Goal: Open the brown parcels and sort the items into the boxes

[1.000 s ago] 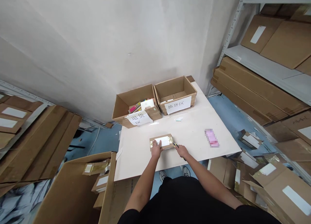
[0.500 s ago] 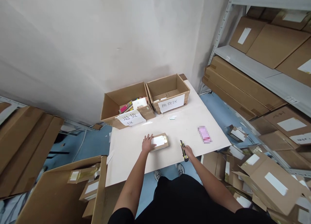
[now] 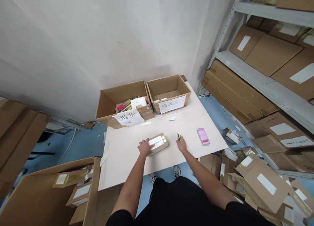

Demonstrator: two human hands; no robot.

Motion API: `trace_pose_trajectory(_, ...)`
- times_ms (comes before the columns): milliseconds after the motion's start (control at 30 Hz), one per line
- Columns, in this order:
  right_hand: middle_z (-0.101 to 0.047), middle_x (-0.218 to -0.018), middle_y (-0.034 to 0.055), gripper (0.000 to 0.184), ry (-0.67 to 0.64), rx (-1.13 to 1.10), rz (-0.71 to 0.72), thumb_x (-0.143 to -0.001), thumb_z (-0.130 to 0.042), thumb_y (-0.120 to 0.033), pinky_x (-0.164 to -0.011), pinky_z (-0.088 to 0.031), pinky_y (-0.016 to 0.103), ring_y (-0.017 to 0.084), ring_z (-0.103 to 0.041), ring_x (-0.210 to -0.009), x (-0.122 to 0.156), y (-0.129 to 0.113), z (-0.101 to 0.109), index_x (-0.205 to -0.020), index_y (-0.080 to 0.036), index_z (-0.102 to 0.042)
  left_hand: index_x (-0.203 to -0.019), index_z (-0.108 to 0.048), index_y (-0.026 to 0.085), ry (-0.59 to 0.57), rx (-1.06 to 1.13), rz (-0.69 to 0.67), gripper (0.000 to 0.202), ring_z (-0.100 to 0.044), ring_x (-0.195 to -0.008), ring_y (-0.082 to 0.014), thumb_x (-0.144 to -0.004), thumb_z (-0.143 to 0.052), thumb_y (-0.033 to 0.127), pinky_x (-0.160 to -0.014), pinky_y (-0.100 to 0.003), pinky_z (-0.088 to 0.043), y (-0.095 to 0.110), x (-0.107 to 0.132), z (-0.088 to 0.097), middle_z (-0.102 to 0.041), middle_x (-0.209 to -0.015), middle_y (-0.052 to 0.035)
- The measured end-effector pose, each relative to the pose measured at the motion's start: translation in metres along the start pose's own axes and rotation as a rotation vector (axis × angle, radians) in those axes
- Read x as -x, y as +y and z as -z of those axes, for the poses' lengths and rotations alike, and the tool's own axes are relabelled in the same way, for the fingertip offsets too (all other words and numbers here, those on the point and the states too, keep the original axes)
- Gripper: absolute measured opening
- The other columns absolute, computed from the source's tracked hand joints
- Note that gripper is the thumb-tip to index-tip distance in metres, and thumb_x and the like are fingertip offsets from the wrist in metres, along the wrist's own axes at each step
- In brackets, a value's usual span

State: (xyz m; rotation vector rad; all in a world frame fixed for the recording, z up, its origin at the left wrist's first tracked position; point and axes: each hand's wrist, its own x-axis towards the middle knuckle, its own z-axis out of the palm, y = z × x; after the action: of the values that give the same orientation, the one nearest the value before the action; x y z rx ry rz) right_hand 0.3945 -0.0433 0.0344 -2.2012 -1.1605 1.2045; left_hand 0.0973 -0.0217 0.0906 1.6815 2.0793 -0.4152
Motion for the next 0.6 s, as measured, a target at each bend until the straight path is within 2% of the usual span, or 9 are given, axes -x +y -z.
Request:
trace_pose_trajectory(67,-0.062,-0.146,0.0167,0.077,-0.093,-0.026,0.072,-0.093,-0.062,-0.046,-0.112,-0.045,0.034,0.028,-0.060,-0.135,0.019,-0.015,-0.028,-0.160,-0.016,-0.038,-0.152,-0.042,0.030,0.029,-0.005,0.003,0.069,-0.047,-0.132,-0.0368,-0.095,-0.044,0.068,-0.100,-0.049,-0.042,0.000,0.005,-0.007,-0.055,-0.146,-0.0154)
trace_pose_trajectory(167,-0.069,-0.135,0.0181,0.099,-0.231,-0.041,0.090,-0.089,-0.070,-0.053,-0.100,-0.053,0.034,0.031,-0.067,-0.124,0.042,-0.037,-0.068,-0.166,-0.013,-0.023,-0.155,-0.040,0.022,0.100,-0.034,-0.001,0.072,-0.051,-0.129,-0.0375,-0.098,-0.041,0.066,-0.101,-0.049,-0.041,-0.001,0.016,-0.022,-0.058,-0.142,-0.0197)
trace_pose_trajectory(233,-0.073,-0.128,0.0165,0.110,-0.252,-0.027,0.106,-0.087,-0.073,-0.055,-0.094,-0.055,0.035,0.031,-0.070,-0.118,0.048,-0.052,-0.086,-0.168,-0.014,-0.011,-0.153,-0.044,0.015,0.172,-0.035,0.036,0.074,-0.054,-0.125,-0.0378,-0.100,-0.038,0.066,-0.101,-0.049,-0.042,-0.006,0.026,-0.035,-0.061,-0.137,-0.0229)
trace_pose_trajectory(300,-0.076,-0.121,0.0137,0.113,-0.271,0.006,0.136,-0.086,-0.074,-0.056,-0.090,-0.056,0.035,0.031,-0.072,-0.113,0.047,-0.070,-0.100,-0.169,-0.016,-0.008,-0.148,-0.050,0.009,0.246,-0.007,0.112,0.075,-0.059,-0.121,-0.0376,-0.101,-0.034,0.066,-0.099,-0.047,-0.043,-0.014,0.035,-0.047,-0.065,-0.131,-0.0251)
trace_pose_trajectory(367,-0.078,-0.115,0.0116,0.111,-0.299,0.044,0.159,-0.085,-0.075,-0.057,-0.087,-0.057,0.035,0.031,-0.073,-0.109,0.042,-0.092,-0.114,-0.168,-0.017,-0.014,-0.145,-0.053,0.007,0.293,0.041,0.190,0.073,-0.063,-0.117,-0.0364,-0.103,-0.032,0.063,-0.096,-0.044,-0.046,-0.023,0.042,-0.056,-0.067,-0.127,-0.0255)
trace_pose_trajectory(467,-0.078,-0.112,0.0119,0.103,-0.299,0.082,0.171,-0.084,-0.075,-0.056,-0.084,-0.057,0.033,0.029,-0.074,-0.105,0.038,-0.124,-0.140,-0.165,-0.015,-0.026,-0.151,-0.048,0.006,0.340,0.103,0.251,0.068,-0.067,-0.114,-0.0339,-0.106,-0.031,0.055,-0.092,-0.040,-0.050,-0.036,0.044,-0.059,-0.065,-0.132,-0.0258)
trace_pose_trajectory(600,-0.078,-0.115,0.0122,0.079,-0.241,0.160,0.229,-0.085,-0.076,-0.050,-0.085,-0.056,0.031,0.027,-0.075,-0.104,0.036,-0.145,-0.169,-0.153,-0.020,-0.048,-0.154,-0.043,0.001,0.252,0.182,0.261,0.064,-0.072,-0.105,-0.0319,-0.107,-0.033,0.044,-0.086,-0.037,-0.054,-0.046,0.035,-0.049,-0.065,-0.131,-0.0282)
